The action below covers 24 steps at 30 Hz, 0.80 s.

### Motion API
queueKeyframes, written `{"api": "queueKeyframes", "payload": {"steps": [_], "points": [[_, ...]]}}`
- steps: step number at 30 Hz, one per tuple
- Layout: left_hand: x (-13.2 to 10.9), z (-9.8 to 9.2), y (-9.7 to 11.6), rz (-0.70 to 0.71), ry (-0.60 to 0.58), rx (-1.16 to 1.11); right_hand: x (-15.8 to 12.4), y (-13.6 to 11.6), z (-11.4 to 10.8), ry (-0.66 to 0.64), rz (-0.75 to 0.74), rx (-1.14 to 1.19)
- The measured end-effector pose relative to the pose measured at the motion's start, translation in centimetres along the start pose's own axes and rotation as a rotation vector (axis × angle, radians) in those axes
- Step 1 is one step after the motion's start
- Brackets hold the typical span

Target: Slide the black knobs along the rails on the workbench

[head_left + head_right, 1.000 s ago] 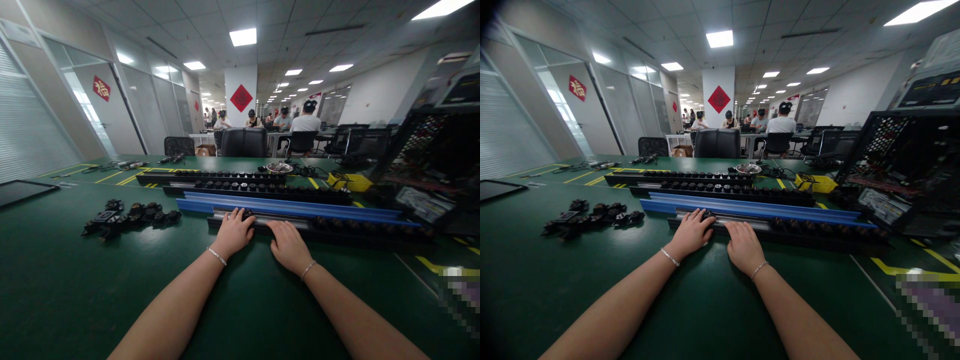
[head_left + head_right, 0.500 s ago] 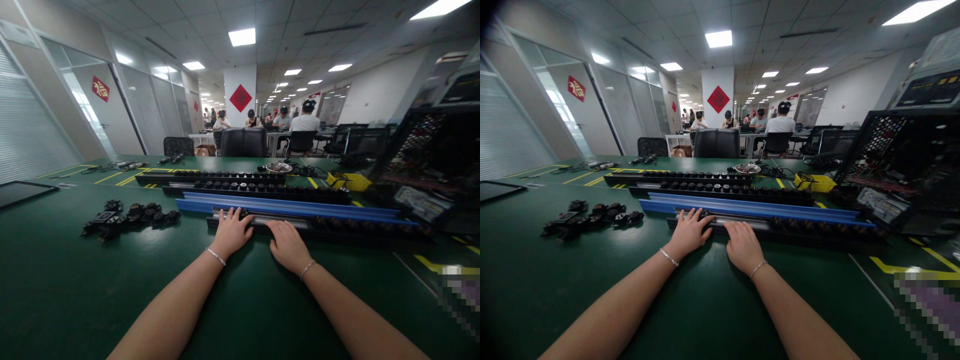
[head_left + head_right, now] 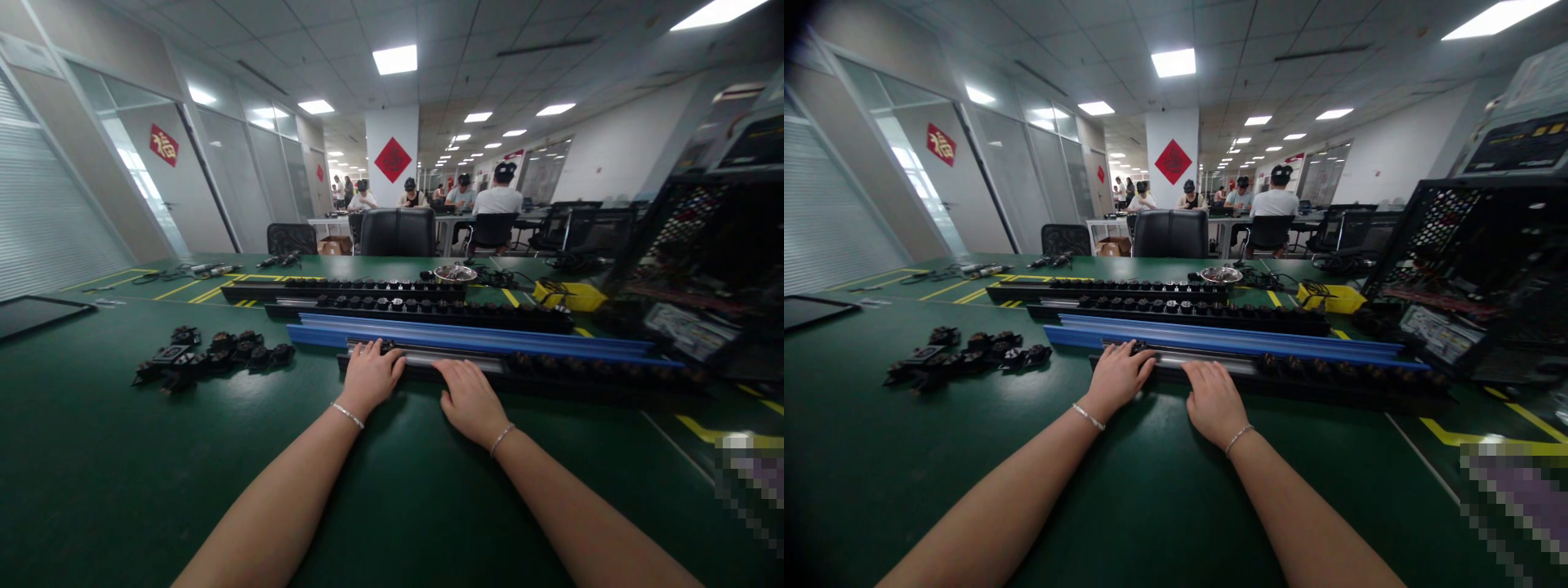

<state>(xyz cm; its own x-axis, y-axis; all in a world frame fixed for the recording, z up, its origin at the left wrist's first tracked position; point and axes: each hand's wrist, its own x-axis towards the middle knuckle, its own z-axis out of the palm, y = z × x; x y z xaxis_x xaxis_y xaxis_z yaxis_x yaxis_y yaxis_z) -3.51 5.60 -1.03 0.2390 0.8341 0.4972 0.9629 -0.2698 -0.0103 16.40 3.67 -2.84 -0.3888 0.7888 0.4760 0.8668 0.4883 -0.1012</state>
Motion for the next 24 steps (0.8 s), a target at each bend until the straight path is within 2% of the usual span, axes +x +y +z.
{"api": "queueKeyframes", "payload": {"steps": [16,24], "points": [[0.3,0.4,-1.2,-0.024,0.029,0.022,0.0,0.1,0.2,-0.001,-0.004,0.003],[0.4,0.0,-2.0,-0.07,-0.003,0.036,0.0,0.1,0.1,-0.004,0.0,-0.001]]}}
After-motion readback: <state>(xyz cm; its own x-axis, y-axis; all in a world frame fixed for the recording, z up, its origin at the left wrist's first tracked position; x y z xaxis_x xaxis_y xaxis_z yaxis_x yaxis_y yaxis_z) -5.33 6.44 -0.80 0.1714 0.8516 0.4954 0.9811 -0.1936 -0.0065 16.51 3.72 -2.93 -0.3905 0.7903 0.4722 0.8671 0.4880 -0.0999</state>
